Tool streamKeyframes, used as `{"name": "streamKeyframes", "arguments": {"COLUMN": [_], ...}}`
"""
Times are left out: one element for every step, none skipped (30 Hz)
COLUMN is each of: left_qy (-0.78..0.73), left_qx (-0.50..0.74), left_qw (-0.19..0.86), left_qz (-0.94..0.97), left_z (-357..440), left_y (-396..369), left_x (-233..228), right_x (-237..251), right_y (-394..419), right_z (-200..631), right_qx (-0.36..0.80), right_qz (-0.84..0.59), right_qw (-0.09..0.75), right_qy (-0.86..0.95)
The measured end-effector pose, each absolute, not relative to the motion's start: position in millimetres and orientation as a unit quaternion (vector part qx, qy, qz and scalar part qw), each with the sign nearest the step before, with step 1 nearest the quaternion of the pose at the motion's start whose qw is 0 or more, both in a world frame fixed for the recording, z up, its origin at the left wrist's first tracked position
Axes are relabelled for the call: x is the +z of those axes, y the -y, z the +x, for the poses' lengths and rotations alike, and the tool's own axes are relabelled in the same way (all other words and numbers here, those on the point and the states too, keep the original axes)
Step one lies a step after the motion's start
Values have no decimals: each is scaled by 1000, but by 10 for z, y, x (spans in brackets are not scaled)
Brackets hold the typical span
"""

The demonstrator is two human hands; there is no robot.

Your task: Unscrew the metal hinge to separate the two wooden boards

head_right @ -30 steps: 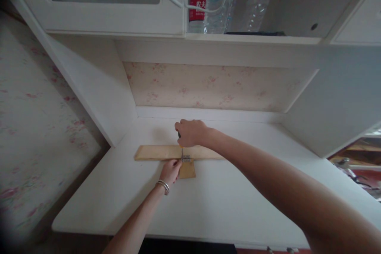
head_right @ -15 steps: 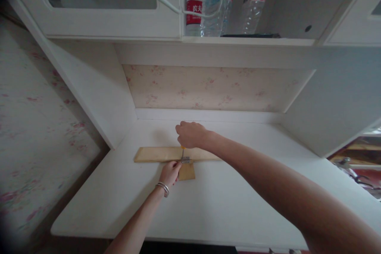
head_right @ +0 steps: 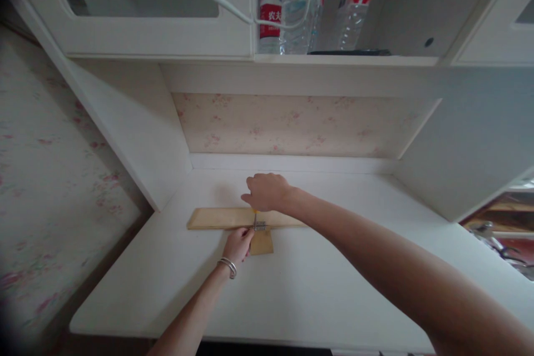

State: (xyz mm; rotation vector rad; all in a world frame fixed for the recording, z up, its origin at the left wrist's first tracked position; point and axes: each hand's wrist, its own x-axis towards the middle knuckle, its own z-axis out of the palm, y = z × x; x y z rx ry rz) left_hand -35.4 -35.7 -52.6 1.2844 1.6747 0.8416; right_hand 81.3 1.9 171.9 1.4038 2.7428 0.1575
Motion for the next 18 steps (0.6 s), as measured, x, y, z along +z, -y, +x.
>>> {"name": "streamKeyframes", "arguments": {"left_qy": [-668, -668, -667, -666, -665, -664, -663, -663, -663, -663, -663, -663, -663, -663, -662, -662, -662, -662], "left_qx": [336, 337, 338, 339, 340, 340, 340, 340, 340, 340, 340, 340, 341, 341, 341, 342, 343, 343], "left_qw": [421, 422, 422, 422, 422, 422, 422, 421, 421, 420, 420, 420, 420, 421, 421, 422, 422, 422], "left_qz": [512, 512, 513, 513, 514, 515, 516, 517, 518, 518, 518, 518, 518, 517, 517, 516, 516, 516], "left_z": [-354, -354, -353, -352, -352, -352, -352, -353, -354, -355, -355, -355, -355, -353, -351, -349, -348, -346], "left_y": [357, 357, 356, 357, 357, 358, 359, 360, 361, 362, 364, 365, 366, 367, 368, 368, 367, 366], "left_x": [-527, -527, -528, -529, -529, -528, -528, -526, -524, -522, -519, -516, -514, -511, -510, -509, -510, -512], "right_x": [1718, 1718, 1720, 1723, 1727, 1731, 1734, 1736, 1737, 1737, 1737, 1736, 1736, 1736, 1737, 1737, 1736, 1734], "right_y": [-15, -9, -1, 7, 17, 28, 38, 49, 58, 67, 75, 83, 91, 98, 104, 107, 109, 107], "right_z": [817, 822, 828, 833, 837, 839, 837, 832, 826, 820, 815, 811, 811, 812, 815, 818, 820, 822], "right_qx": [53, 54, 55, 56, 58, 62, 67, 71, 72, 72, 71, 69, 68, 69, 72, 76, 80, 84], "right_qz": [453, 446, 436, 425, 417, 414, 415, 419, 425, 432, 436, 436, 432, 428, 424, 423, 427, 432], "right_qw": [32, 34, 34, 32, 27, 21, 15, 12, 11, 12, 15, 20, 25, 29, 30, 28, 23, 15], "right_qy": [-889, -893, -898, -903, -907, -908, -907, -905, -902, -899, -897, -897, -899, -901, -902, -902, -901, -898]}}
